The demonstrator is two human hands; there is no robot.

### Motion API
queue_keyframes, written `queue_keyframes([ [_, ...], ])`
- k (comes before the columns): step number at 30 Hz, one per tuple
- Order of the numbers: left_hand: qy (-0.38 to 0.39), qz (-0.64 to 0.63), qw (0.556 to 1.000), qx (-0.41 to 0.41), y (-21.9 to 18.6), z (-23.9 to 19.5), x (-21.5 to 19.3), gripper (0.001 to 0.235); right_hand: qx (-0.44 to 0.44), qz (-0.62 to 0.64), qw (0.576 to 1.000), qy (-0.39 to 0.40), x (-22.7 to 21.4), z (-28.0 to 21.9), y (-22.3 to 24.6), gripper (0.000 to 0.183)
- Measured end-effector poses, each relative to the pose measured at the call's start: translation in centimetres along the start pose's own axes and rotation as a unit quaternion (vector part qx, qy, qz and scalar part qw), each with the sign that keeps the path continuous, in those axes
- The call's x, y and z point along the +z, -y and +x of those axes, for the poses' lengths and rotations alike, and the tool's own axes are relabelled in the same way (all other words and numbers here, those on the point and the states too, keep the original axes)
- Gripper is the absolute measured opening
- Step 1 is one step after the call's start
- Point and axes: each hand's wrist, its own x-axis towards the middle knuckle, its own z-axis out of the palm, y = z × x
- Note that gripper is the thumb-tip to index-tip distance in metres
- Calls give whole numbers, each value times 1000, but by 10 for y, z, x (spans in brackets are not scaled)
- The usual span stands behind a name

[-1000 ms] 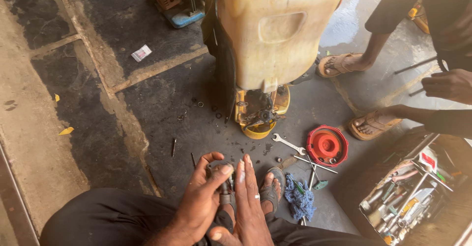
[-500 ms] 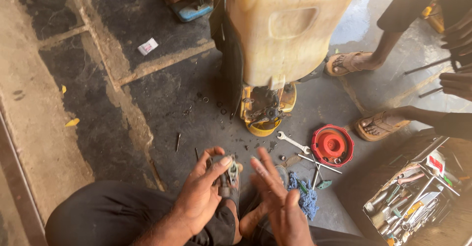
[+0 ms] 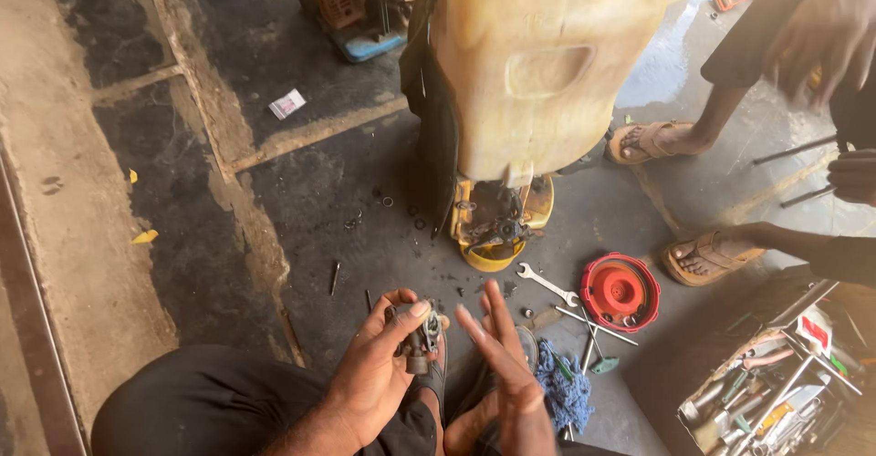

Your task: The person disassembles and repairs a component of a motorized sprayer, applying sealant to a joint and reassembling parts using various tools.

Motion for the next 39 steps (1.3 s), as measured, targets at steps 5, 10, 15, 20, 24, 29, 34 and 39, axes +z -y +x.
queue_keyframes([
  [5, -47, 38, 998, 33, 5, -2, 7, 37, -173, -423, 889, -10, 11, 10, 37, 108],
  [10, -121, 81, 987, 70, -6, 1, 4, 39, -202, -480, 852, 60, 8, 11, 38, 99],
  [15, -55, 34, 997, 51, 1, 0, 3, 35, -3, -68, 997, 33, 4, 20, 20, 92],
  [20, -51, -6, 999, -11, 1, -2, 7, 24, 117, 605, 787, 4, 29, 14, 23, 108],
  [24, -17, -38, 999, 10, -1, -2, 5, 19, 140, 666, 733, 9, 45, 16, 23, 112],
  [29, -29, -67, 997, 0, -2, -2, 8, 14, 159, 671, 724, -11, 55, 17, 19, 110],
  [34, -74, -61, 995, -15, -3, -2, 6, 15, 202, 542, 815, -42, 52, 17, 19, 108],
  [39, -83, -30, 996, -9, -11, -2, 10, 22, 79, 162, 981, -65, 31, 5, 20, 99],
])
